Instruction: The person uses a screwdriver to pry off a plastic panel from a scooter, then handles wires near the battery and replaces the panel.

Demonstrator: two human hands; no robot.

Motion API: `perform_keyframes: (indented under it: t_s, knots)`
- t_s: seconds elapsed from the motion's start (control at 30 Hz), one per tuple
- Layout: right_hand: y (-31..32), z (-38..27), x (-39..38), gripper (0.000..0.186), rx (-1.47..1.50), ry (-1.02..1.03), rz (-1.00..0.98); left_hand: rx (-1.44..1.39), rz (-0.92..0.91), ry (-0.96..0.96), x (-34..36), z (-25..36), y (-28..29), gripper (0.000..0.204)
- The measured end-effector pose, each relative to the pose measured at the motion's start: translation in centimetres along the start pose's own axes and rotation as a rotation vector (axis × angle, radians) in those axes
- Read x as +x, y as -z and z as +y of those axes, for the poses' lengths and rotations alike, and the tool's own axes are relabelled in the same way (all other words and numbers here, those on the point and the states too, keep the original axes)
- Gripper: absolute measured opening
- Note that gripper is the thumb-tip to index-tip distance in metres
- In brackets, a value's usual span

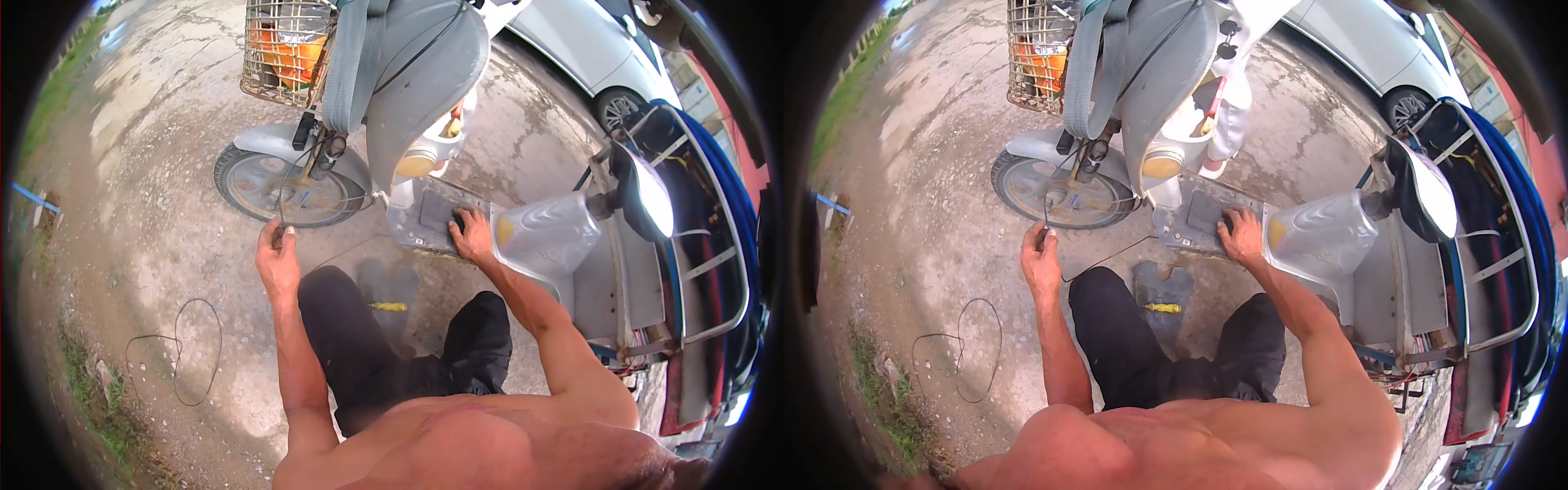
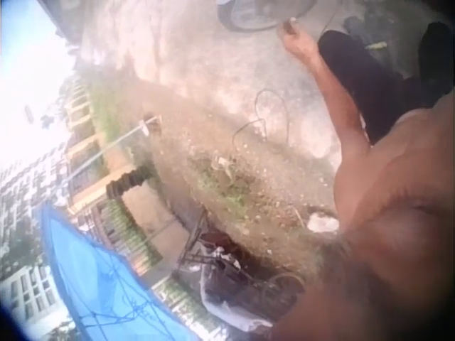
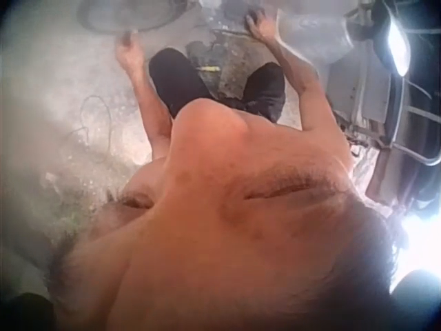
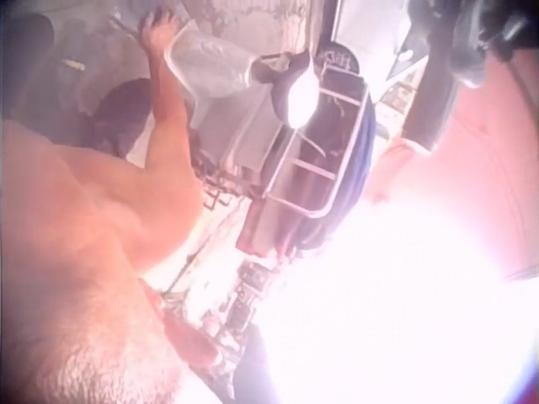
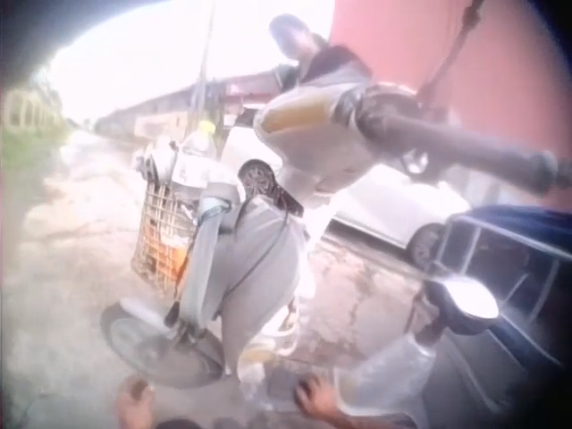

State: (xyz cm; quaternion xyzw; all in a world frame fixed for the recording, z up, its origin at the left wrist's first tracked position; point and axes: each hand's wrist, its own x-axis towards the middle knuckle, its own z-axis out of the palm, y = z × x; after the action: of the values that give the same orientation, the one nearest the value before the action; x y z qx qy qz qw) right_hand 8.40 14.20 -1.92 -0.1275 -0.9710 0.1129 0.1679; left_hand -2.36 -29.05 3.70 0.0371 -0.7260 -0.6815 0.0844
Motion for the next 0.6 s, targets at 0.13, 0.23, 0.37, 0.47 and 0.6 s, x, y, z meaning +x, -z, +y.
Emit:
perform_keyframes:
  t_s: [0.13, 0.23, 0.37, 0.47, 0.6]
  knots:
    - [-0.3, -0.6, -0.6, 0.045, -0.010, -0.016, -0.016, 0.003, -0.096, -0.050, -0.3, 0.9, -0.1, 0.037]
    - [-0.6, -1.1, -0.7, 0.045, 0.010, -0.003, 0.000, -0.275, -0.241, 0.111, -0.7, 0.8, 0.1, 0.038]
    - [-0.9, -0.9, -0.6, 0.045, 0.030, -0.004, 0.004, -0.446, -0.330, -0.003, -2.4, 3.6, -0.1, 0.038]
    - [-0.6, -0.4, -0.3, 0.046, 0.042, 0.002, -0.002, -0.498, -0.375, -0.113, -2.5, 6.0, -0.1, 0.039]
    - [-0.2, -0.5, -0.1, 0.046, 0.043, -0.003, -0.011, -0.560, -0.387, -0.257, -2.4, 8.0, 0.0, 0.037]
